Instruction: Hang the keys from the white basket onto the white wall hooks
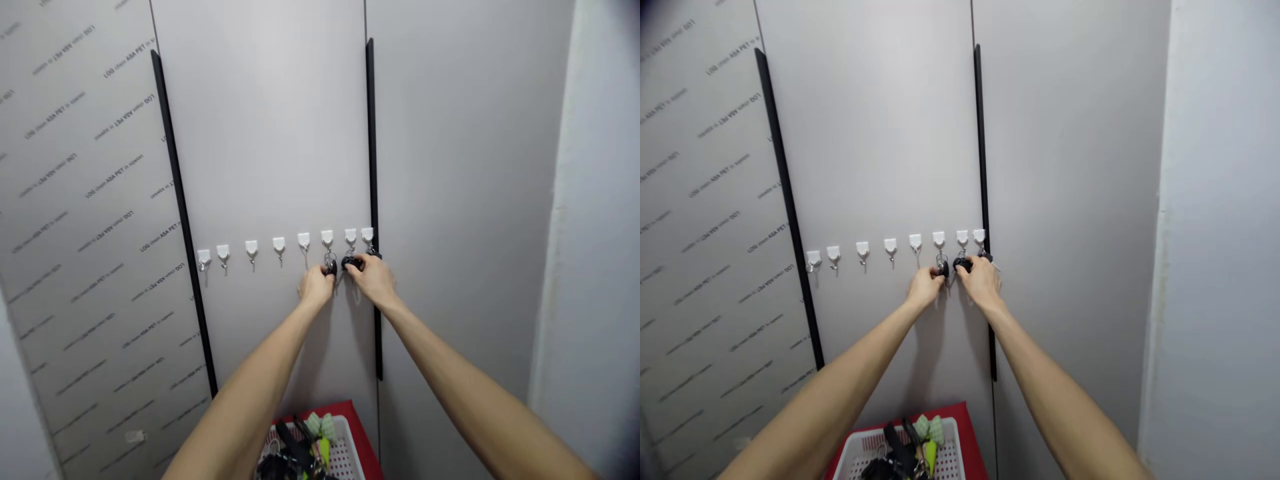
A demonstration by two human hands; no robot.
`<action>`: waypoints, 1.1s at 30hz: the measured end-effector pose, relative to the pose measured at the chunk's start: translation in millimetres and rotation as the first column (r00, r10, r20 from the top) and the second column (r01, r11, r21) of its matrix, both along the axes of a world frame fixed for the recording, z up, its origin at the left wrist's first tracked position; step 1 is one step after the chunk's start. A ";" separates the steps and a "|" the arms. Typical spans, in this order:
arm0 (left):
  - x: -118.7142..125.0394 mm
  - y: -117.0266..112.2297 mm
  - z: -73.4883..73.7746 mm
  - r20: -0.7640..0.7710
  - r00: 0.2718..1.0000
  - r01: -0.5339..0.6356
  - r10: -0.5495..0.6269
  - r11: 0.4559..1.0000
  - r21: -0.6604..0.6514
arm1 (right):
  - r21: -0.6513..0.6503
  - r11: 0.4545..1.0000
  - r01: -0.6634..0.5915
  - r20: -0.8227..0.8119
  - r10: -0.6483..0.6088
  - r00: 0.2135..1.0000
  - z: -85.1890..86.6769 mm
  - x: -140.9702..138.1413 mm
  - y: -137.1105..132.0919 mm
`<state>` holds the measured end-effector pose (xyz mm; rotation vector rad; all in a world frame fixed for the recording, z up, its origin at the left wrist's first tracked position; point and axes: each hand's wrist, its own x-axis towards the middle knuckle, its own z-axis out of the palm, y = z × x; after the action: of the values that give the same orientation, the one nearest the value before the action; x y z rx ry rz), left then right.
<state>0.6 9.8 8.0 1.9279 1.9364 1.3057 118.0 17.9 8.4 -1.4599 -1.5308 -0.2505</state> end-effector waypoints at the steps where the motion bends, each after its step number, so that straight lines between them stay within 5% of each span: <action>1: -0.6 2.5 0.8 0.010 1.000 0.008 -0.007 1.000 -0.015 | 0.004 1.000 -0.003 -0.016 0.003 1.000 2.2 1.3 0.1; 5: -8.7 5.9 16.3 0.168 0.978 0.113 -0.122 0.992 0.061 | 0.041 0.998 -0.039 -0.099 0.043 0.994 21.1 10.2 1.0; 11: 1.0 -0.3 70.5 0.172 0.972 0.125 -0.157 0.975 0.182 | 0.006 0.996 -0.089 -0.144 0.089 0.985 73.1 12.9 9.6; 15: 10.8 -4.7 91.5 0.075 0.960 0.242 -0.270 0.932 0.268 | 0.083 0.938 -0.337 -0.273 0.347 0.897 89.9 19.0 6.5; 19: 13.9 -9.7 80.0 0.041 0.919 0.386 -0.392 0.915 0.116 | 0.096 0.870 -0.483 -0.424 0.475 0.771 68.5 36.8 -2.6; 27: 53.8 15.8 12.4 0.108 0.926 0.371 -0.360 0.924 -0.098 | -0.045 0.929 -0.367 -0.332 0.333 0.883 10.3 47.1 -2.7; 30: 64.9 26.6 7.1 0.097 0.930 0.364 -0.354 0.924 -0.119 | -0.027 0.942 -0.335 -0.326 0.309 0.894 7.8 46.4 -0.2; 33: 68.5 29.4 20.8 0.075 0.923 0.383 -0.377 0.918 -0.102 | 0.020 0.906 -0.422 -0.451 0.385 0.805 19.7 49.2 1.6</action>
<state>69.1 39.2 28.9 2.0520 1.4727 1.0971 167.2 19.4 28.1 -1.1092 -1.4317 0.3891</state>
